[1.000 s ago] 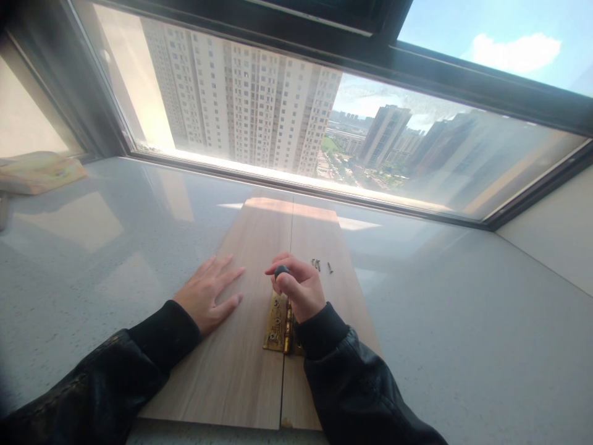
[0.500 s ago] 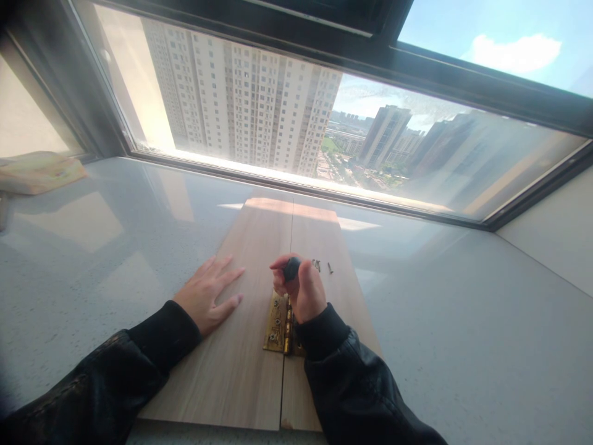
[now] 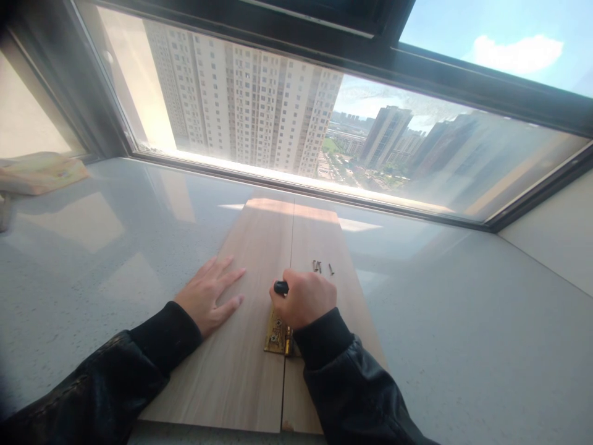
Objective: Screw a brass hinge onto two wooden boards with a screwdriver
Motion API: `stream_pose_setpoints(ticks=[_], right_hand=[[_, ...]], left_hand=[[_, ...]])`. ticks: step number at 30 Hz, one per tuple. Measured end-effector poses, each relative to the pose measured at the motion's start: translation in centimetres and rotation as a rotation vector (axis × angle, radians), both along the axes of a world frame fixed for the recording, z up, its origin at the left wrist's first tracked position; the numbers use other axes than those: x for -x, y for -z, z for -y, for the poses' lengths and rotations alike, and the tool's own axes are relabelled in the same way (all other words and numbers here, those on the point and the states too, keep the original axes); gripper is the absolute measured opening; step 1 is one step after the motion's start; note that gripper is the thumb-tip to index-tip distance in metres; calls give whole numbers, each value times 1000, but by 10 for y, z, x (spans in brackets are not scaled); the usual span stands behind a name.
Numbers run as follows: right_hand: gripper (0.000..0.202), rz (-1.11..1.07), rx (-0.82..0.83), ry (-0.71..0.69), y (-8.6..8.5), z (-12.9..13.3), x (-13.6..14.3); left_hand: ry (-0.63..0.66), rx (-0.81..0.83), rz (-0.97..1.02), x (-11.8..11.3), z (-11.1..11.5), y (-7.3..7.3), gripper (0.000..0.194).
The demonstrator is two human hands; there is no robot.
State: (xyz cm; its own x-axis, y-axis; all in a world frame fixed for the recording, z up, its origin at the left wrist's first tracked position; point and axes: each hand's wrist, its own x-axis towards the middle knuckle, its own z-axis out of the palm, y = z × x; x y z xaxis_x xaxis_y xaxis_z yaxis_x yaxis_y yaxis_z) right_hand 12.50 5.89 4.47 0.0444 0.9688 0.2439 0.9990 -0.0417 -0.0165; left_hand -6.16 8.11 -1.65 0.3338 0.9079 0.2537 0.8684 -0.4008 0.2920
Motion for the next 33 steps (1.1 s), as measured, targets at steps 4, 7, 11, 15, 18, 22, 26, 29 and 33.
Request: stream_pose_setpoints(ticks=[4,7,11,15,18,22,26,29,33], right_hand=[[30,36,90,39,0,3,5],[27,38,120,53,-1,3,6],[20,31,134,54,0,3,5],[16,-7,113,-27,6,4,1],[10,-34,65,-84,11,6,-2],[8,-65,28,-123,12,9,-1],[8,-102,40,-144,7,8,-8],[8,-167,98,-188,1,1,-22],[5,-300,246,-301,-3,-7,-38]], left_hand=[[0,11,-4,0,0,-1,49],[-1,9,-1,0,1,-1,48],[1,2,6,0,1,0,48],[-3,2,10,0,1,-1,48],[-9,4,0,-1,1,-2,48],[-11,24,-1,-1,1,-4,49],[9,51,0,0,1,-7,49],[20,71,1,1,1,-9,50],[20,91,4,1,2,-11,51]])
